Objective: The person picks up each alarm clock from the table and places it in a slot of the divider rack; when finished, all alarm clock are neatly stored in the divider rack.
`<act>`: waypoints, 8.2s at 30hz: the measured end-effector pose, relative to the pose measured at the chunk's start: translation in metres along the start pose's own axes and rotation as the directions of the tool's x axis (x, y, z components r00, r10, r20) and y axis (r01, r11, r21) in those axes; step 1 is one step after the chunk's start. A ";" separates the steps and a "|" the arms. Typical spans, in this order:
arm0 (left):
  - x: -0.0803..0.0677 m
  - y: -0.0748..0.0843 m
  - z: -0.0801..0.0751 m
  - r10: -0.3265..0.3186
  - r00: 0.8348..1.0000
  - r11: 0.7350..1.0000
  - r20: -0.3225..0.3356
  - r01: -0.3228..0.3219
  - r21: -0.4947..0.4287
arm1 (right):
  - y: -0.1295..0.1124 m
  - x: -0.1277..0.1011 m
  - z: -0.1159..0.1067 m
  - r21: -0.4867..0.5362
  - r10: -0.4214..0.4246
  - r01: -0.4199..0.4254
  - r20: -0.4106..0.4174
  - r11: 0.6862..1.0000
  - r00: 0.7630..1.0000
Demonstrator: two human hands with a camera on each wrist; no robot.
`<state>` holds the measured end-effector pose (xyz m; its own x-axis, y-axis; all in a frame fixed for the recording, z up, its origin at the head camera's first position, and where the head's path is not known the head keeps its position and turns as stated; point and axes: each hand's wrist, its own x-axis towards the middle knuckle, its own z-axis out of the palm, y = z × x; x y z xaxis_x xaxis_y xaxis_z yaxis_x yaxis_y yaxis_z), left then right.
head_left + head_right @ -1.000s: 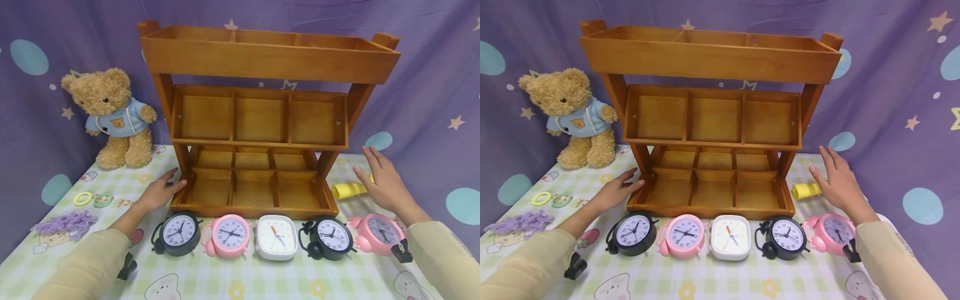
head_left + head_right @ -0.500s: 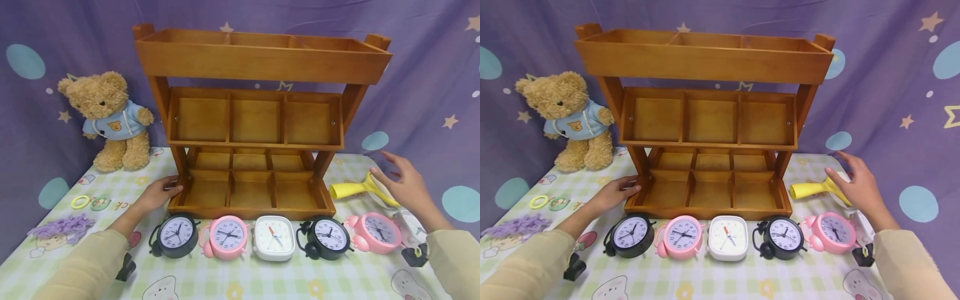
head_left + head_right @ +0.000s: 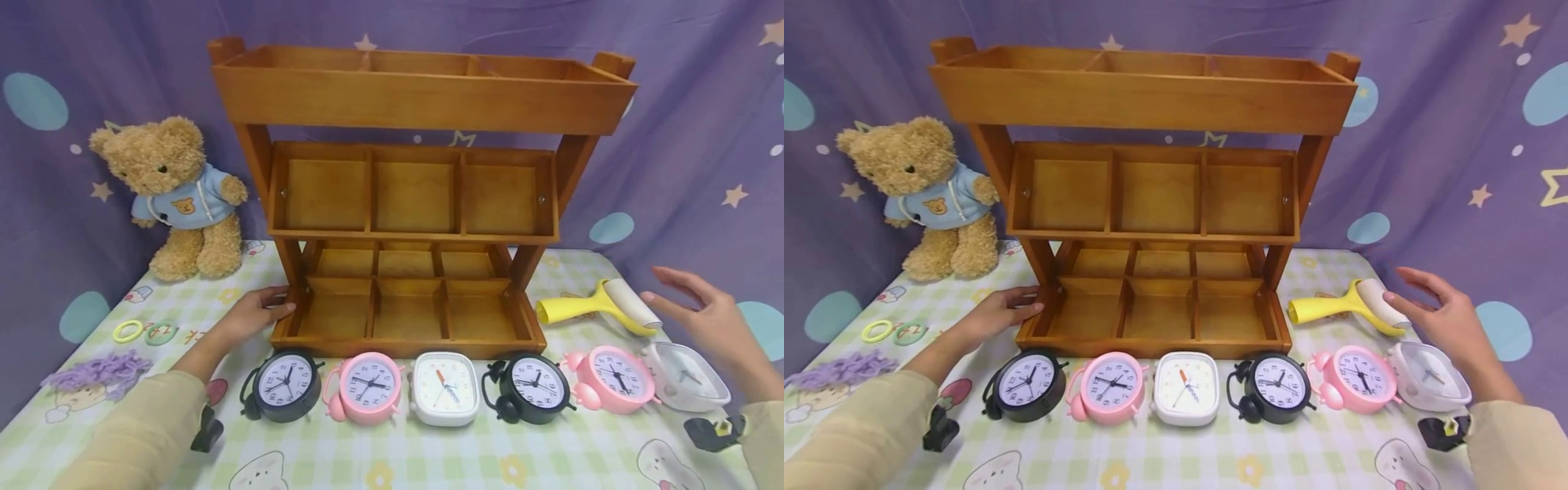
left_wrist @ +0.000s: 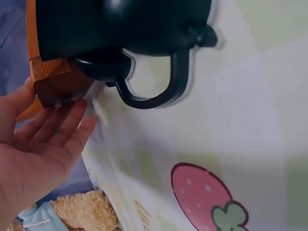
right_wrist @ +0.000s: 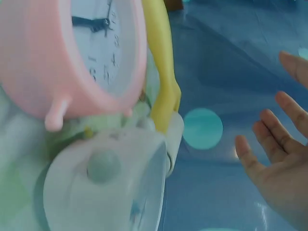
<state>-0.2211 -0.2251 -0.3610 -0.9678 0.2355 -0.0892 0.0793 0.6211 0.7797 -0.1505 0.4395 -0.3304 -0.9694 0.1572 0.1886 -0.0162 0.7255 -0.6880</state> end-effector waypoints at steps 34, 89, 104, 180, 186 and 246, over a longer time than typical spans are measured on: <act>0.003 -0.003 0.001 -0.058 0.996 0.996 0.060 0.062 -0.060 | 0.094 -0.033 -0.037 -0.125 -0.051 0.108 0.389 0.986 0.920; 0.003 0.000 0.002 -0.022 0.999 1.000 0.050 0.023 -0.016 | 0.053 -0.020 -0.035 -0.228 -0.028 0.109 0.330 0.968 0.944; 0.003 0.001 0.001 0.012 0.999 0.999 0.038 -0.013 0.046 | -0.018 -0.011 -0.015 -0.213 -0.100 0.173 0.316 0.961 0.944; 0.000 0.001 0.003 0.031 0.999 0.998 -0.022 -0.030 0.061 | -0.271 0.003 0.222 -0.079 -0.397 0.471 0.425 0.879 0.813; 0.001 0.001 0.003 0.034 0.999 0.997 -0.018 -0.032 0.065 | -0.288 0.007 0.242 -0.061 -0.406 0.472 0.419 0.880 0.812; -0.002 0.002 -0.001 0.035 0.999 0.999 -0.005 -0.035 -0.001 | -0.343 0.008 0.342 -0.375 -0.180 0.474 0.602 0.797 0.778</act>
<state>-0.2189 -0.2251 -0.3590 -0.9656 0.2533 -0.0587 0.1129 0.6118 0.7829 -0.2364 -0.0373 -0.3325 -0.8986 -0.4116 -0.1520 -0.3807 0.9036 -0.1962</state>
